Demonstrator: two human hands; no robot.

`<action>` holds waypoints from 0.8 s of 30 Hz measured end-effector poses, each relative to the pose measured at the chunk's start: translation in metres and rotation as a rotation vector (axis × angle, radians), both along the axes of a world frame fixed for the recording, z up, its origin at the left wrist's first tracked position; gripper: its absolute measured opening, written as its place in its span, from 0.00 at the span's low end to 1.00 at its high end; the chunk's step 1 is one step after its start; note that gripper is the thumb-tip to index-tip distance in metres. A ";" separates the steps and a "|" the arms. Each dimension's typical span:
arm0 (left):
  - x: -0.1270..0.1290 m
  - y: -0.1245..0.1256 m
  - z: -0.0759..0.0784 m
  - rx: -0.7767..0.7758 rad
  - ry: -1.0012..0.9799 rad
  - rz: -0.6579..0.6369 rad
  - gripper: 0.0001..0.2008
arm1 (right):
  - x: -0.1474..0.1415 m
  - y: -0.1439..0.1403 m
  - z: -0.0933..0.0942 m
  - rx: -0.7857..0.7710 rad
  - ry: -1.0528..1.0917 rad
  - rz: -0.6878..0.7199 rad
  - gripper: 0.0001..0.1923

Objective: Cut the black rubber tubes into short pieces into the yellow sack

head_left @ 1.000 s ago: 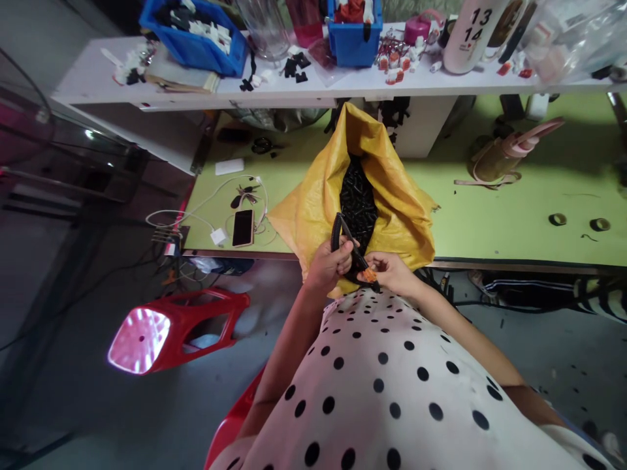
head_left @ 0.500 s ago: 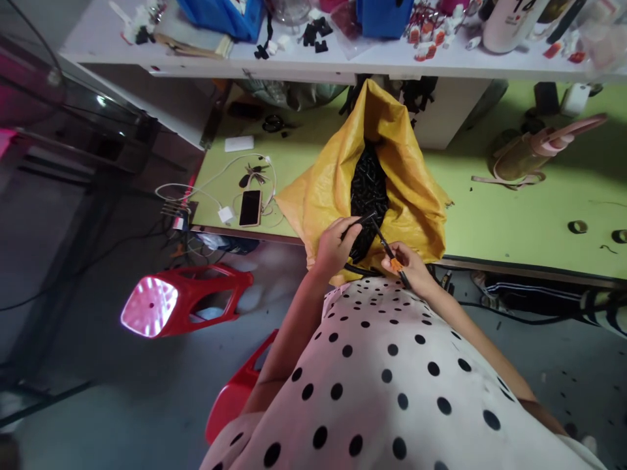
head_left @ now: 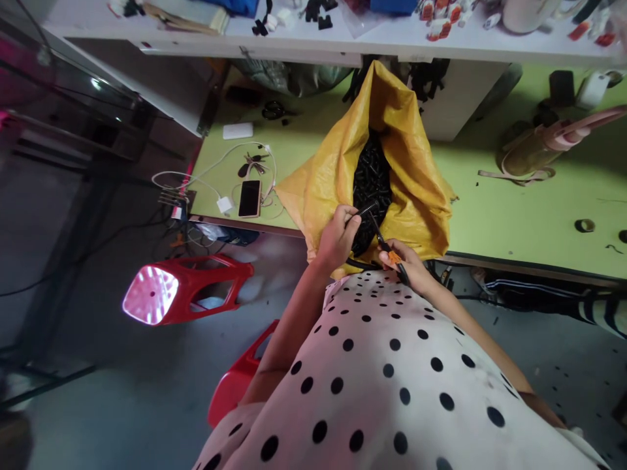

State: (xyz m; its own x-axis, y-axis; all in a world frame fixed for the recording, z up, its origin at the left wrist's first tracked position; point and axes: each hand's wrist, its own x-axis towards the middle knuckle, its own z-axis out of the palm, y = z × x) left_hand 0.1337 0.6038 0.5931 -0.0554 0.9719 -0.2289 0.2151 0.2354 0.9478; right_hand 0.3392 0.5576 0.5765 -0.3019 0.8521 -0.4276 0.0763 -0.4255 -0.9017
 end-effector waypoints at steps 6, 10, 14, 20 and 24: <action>0.001 -0.001 -0.002 0.135 0.160 -0.104 0.04 | -0.001 0.003 0.003 0.003 0.003 -0.002 0.36; 0.001 0.000 -0.008 0.149 0.200 -0.157 0.05 | -0.003 0.005 0.004 0.000 -0.020 -0.001 0.36; -0.001 0.005 -0.012 0.117 0.226 -0.171 0.05 | -0.006 0.005 0.001 -0.011 -0.078 0.008 0.36; 0.000 0.011 -0.027 0.053 0.207 -0.106 0.05 | -0.014 0.012 -0.023 0.046 -0.150 -0.070 0.35; 0.001 0.011 -0.036 0.052 0.223 -0.081 0.05 | -0.020 0.018 -0.036 0.140 -0.188 -0.114 0.36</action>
